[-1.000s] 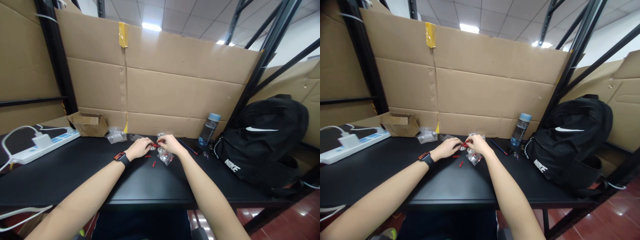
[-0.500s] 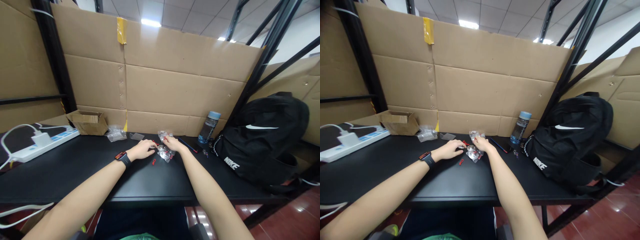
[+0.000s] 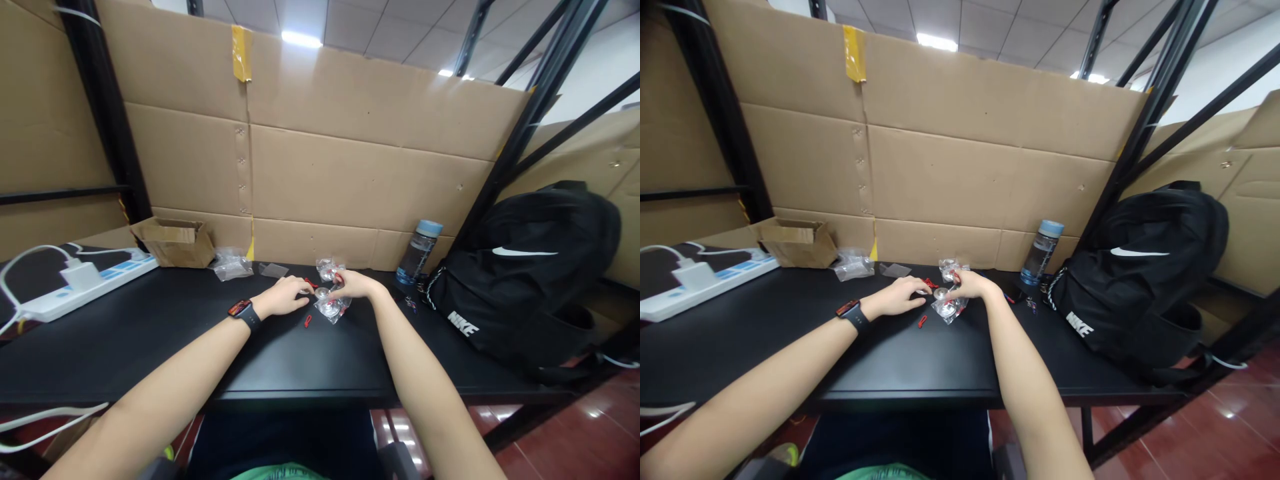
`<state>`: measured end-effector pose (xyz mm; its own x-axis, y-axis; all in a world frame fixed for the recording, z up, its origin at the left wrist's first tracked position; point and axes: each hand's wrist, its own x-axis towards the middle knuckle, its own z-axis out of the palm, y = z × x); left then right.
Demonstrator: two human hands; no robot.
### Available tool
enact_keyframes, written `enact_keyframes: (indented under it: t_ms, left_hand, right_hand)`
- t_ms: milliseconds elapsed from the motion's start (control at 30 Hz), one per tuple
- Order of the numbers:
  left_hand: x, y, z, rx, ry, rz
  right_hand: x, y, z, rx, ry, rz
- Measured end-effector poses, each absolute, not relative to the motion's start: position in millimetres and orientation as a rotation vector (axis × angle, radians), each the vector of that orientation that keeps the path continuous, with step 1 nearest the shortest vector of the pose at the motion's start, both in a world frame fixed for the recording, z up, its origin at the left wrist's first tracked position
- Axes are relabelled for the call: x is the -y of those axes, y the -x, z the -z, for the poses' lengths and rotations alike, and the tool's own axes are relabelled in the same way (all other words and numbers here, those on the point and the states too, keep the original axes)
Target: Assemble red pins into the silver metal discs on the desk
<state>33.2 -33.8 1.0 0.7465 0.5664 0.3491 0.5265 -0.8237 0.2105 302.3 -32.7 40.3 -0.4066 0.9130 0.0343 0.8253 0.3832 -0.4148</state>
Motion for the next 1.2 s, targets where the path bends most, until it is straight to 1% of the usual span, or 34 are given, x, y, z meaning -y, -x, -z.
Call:
enact_keyframes:
  t_ms: [133,267,400,567,667,833,967,1067,1133,1200]
  left_hand:
    - [33,-32,-3,-0.907,-2.848,-0.603]
    - [33,-31,-5,-0.917,-2.847,-0.586]
    - [33,-30,-5,-0.903,-2.835,-0.572]
    - [39,-36,-3,-0.869,-2.838,-0.500]
    - [44,-41,-2,-0.917,-2.815,-0.460]
    - [43,-44,4,-0.913,-2.833,-0.496]
    - [42,-44,5,-0.895,-2.841,-0.501]
    - [43,-43,3,-0.909,-2.839,-0.504]
    - [43,-42,2,-0.913,-2.838,-0.504]
    - [43,-41,2,-0.911,-2.839,-0.505]
  right_hand:
    - [34,-308,-41,2.411,1.567,-0.716]
    - [37,-301,-40,2.342,1.659,-0.817]
    - [38,-294,-38,2.258,1.601,-0.970]
    - [35,-289,-33,2.297,1.507,-0.824]
    - [33,-289,-32,2.338,1.420,-0.820]
    - [32,-297,-36,2.369,1.432,-0.662]
    - [39,-308,-47,2.291,1.287,-0.857]
    - [45,-315,-53,2.100,1.164,-1.036]
    - [44,-315,-52,1.929,1.097,-1.066]
    - [36,-311,-44,1.749,1.055,-0.998]
